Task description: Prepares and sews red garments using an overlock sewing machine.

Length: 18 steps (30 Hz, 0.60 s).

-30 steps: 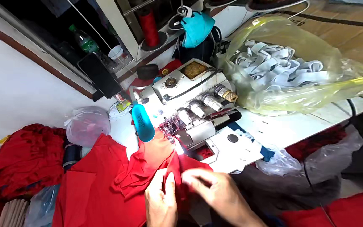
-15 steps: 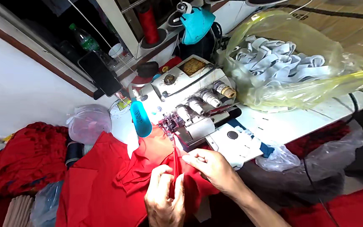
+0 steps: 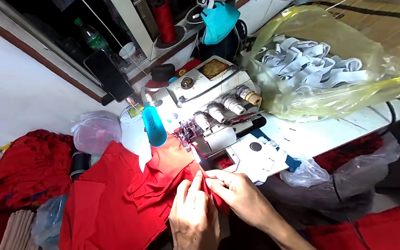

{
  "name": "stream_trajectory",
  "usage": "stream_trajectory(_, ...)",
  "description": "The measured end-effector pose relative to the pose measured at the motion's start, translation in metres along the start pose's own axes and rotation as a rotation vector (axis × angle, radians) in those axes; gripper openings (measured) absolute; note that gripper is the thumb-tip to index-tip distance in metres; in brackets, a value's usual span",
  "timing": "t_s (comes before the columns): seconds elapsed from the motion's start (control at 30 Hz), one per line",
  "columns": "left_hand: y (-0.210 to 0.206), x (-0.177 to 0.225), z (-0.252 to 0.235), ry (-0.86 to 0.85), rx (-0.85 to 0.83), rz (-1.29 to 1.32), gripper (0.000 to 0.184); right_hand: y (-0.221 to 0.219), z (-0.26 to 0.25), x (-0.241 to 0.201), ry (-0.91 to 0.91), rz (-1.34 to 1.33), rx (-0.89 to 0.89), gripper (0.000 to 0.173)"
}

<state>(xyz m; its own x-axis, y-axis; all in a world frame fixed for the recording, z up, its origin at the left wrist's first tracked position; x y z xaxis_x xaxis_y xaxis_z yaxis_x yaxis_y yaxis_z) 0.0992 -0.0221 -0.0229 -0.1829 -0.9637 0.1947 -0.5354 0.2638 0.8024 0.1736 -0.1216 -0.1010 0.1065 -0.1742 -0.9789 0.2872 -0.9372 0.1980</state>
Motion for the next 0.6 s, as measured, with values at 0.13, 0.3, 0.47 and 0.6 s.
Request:
stream_trajectory(0.13, -0.004, 0.012, 0.012, -0.022, -0.055, 0.058, 0.02, 0.0, -0.002, 0.002, -0.083, -0.061, -0.043, 0.031)
stream_trajectory(0.3, 0.006, -0.003, 0.01, 0.073, -0.056, 0.346, 0.015, 0.004, -0.006, 0.017, -0.16, -0.059, 0.021, 0.024)
stream_trajectory(0.47, -0.003, -0.044, -0.012, 0.19, 0.053, -0.029, 0.036, 0.008, 0.001, 0.018, -0.138, -0.113, 0.103, 0.023)
stream_trajectory(0.6, -0.018, -0.052, -0.018, 0.175, -0.011, -0.056, 0.039, 0.004, -0.001, 0.018, -0.143, -0.153, 0.132, 0.022)
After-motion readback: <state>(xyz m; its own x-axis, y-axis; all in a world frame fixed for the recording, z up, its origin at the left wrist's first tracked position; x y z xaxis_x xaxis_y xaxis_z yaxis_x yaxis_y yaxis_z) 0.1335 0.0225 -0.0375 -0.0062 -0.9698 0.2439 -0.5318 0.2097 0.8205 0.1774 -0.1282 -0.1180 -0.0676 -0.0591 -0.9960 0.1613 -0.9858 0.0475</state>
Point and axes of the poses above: each hand's wrist, its own z-axis away from the middle knuckle, its own y-axis out of the back of the hand, x = y × z, the point moved 8 cm from there along -z, towards the middle knuckle, and after that the axes turned 4 degrees about x, right-handed, at the moved point
